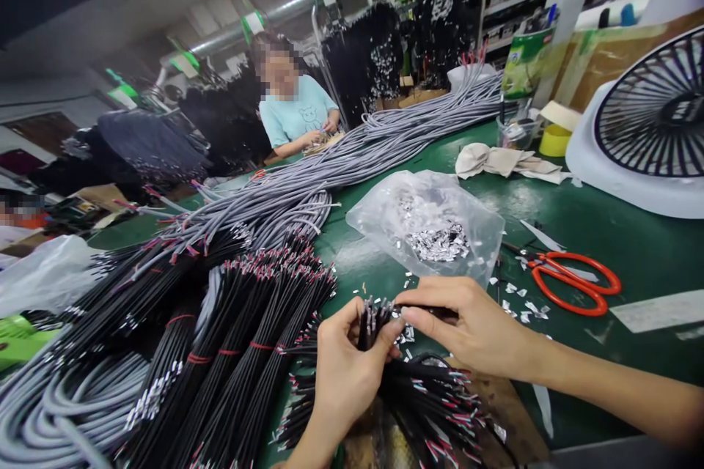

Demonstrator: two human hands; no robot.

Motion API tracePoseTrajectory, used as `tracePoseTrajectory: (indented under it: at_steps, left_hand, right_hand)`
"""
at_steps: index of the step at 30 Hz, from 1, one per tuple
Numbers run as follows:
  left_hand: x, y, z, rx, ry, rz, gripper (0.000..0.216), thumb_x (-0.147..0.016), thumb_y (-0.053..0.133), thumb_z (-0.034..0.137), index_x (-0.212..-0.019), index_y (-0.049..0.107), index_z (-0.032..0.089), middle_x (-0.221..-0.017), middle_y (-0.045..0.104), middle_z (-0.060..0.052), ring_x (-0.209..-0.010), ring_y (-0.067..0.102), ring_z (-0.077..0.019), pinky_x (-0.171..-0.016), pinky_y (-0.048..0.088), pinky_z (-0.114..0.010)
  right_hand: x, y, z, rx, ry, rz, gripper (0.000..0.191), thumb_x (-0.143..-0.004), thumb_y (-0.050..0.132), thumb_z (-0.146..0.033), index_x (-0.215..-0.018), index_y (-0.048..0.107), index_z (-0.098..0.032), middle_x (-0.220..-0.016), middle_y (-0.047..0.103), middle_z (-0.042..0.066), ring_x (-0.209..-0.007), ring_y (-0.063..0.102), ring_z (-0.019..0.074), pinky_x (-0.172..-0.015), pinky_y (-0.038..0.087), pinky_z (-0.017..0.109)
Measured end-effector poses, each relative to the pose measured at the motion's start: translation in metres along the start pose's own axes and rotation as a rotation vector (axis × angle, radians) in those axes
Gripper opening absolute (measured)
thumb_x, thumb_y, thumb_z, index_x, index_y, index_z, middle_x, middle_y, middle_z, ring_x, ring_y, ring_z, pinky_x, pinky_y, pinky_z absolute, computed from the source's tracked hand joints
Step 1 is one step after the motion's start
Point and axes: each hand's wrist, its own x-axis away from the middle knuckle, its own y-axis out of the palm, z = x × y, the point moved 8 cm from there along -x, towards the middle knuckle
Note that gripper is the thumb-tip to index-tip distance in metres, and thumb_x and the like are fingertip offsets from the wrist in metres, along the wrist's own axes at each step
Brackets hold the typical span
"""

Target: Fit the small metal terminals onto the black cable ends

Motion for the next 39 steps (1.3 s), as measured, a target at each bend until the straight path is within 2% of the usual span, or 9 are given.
tracePoseTrajectory:
  at_steps: [7, 16, 21, 27, 29, 31, 34, 37, 39]
  left_hand:
    - [-0.003, -0.001, -0.003, 0.062, -0.022, 0.010, 0.020, -0.069, 0.069, 0.027, -0.065, 0.055, 0.014, -0.049, 0.057, 0.003, -0.043, 0.054, -0.0102, -0.043, 0.042, -0.018]
    - [-0.001, 0.014, 0.006, 0.212, -0.055, -0.245, 0.032, -0.075, 0.062, 0.035, -0.054, 0.058, 0.012, -0.044, 0.058, -0.002, -0.038, 0.053, -0.0106, -0.040, 0.042, -0.019]
    - [0.002, 0.018, 0.002, 0.142, -0.064, -0.288, 0.027, -0.077, 0.061, 0.033, -0.060, 0.062, 0.011, -0.048, 0.059, -0.002, -0.043, 0.051, -0.0096, -0.044, 0.040, -0.019]
    - [-0.006, 0.014, 0.008, 0.151, 0.017, -0.200, 0.014, -0.065, 0.072, 0.025, -0.064, 0.065, 0.012, -0.058, 0.062, -0.001, -0.053, 0.052, -0.0117, -0.053, 0.041, -0.021]
    - [-0.006, 0.017, 0.006, 0.148, 0.006, -0.215, 0.019, -0.068, 0.069, 0.028, -0.061, 0.062, 0.012, -0.052, 0.058, 0.000, -0.049, 0.049, -0.0112, -0.050, 0.039, -0.021]
    - [-0.005, 0.022, 0.003, 0.096, 0.000, -0.252, 0.028, -0.075, 0.063, 0.033, -0.056, 0.056, 0.013, -0.045, 0.051, 0.002, -0.043, 0.044, -0.0095, -0.046, 0.034, -0.021]
    - [-0.004, 0.024, 0.001, 0.027, 0.018, -0.287, 0.039, -0.081, 0.054, 0.038, -0.051, 0.048, 0.014, -0.040, 0.043, 0.003, -0.038, 0.036, -0.0072, -0.042, 0.028, -0.020]
    - [-0.004, 0.022, 0.000, 0.038, 0.002, -0.278, 0.037, -0.082, 0.052, 0.041, -0.056, 0.049, 0.014, -0.042, 0.039, 0.005, -0.037, 0.031, -0.0060, -0.039, 0.023, -0.020]
    - [-0.005, 0.021, 0.001, 0.064, 0.000, -0.290, 0.036, -0.082, 0.052, 0.041, -0.058, 0.050, 0.014, -0.043, 0.039, 0.005, -0.037, 0.030, -0.0057, -0.038, 0.023, -0.020]
  right_hand:
    - [0.000, -0.002, -0.002, 0.024, -0.020, 0.043, 0.025, -0.088, 0.047, -0.031, -0.093, 0.068, -0.019, -0.074, 0.064, 0.002, -0.067, 0.054, 0.0130, -0.062, 0.038, 0.026]
    - [-0.005, -0.013, 0.000, -0.133, 0.008, 0.075, 0.020, -0.082, 0.057, -0.034, -0.089, 0.067, -0.018, -0.075, 0.062, 0.002, -0.067, 0.054, 0.0124, -0.061, 0.038, 0.025]
    - [-0.002, -0.007, 0.000, -0.211, 0.021, 0.090, 0.017, -0.080, 0.059, -0.026, -0.068, 0.058, -0.015, -0.071, 0.052, 0.000, -0.066, 0.048, 0.0108, -0.058, 0.036, 0.023]
    - [0.001, 0.028, 0.016, -0.635, 0.273, -0.135, 0.026, -0.086, 0.043, -0.040, -0.073, 0.044, -0.018, -0.056, 0.032, -0.007, -0.043, 0.025, 0.0064, -0.039, 0.024, 0.020]
    - [0.000, 0.023, 0.012, -0.523, 0.192, -0.112, 0.021, -0.086, 0.041, -0.033, -0.072, 0.042, -0.019, -0.056, 0.033, -0.006, -0.045, 0.028, 0.0077, -0.041, 0.025, 0.021]
    - [-0.001, 0.007, 0.004, -0.213, 0.023, 0.018, 0.008, -0.080, 0.044, -0.017, -0.072, 0.044, -0.018, -0.065, 0.041, -0.001, -0.055, 0.037, 0.0109, -0.049, 0.030, 0.024]
    - [0.002, -0.004, -0.008, 0.114, -0.139, 0.126, 0.016, -0.068, 0.044, -0.003, -0.077, 0.048, -0.016, -0.079, 0.046, 0.005, -0.067, 0.041, 0.0146, -0.055, 0.032, 0.028]
    - [-0.002, 0.000, -0.002, -0.049, -0.078, 0.062, 0.009, -0.079, 0.041, -0.011, -0.075, 0.044, -0.017, -0.071, 0.044, 0.001, -0.062, 0.041, 0.0120, -0.055, 0.035, 0.025]
    - [-0.005, 0.014, 0.001, -0.241, -0.014, -0.100, 0.015, -0.087, 0.035, -0.021, -0.073, 0.039, -0.019, -0.057, 0.035, -0.005, -0.050, 0.035, 0.0091, -0.047, 0.035, 0.022]
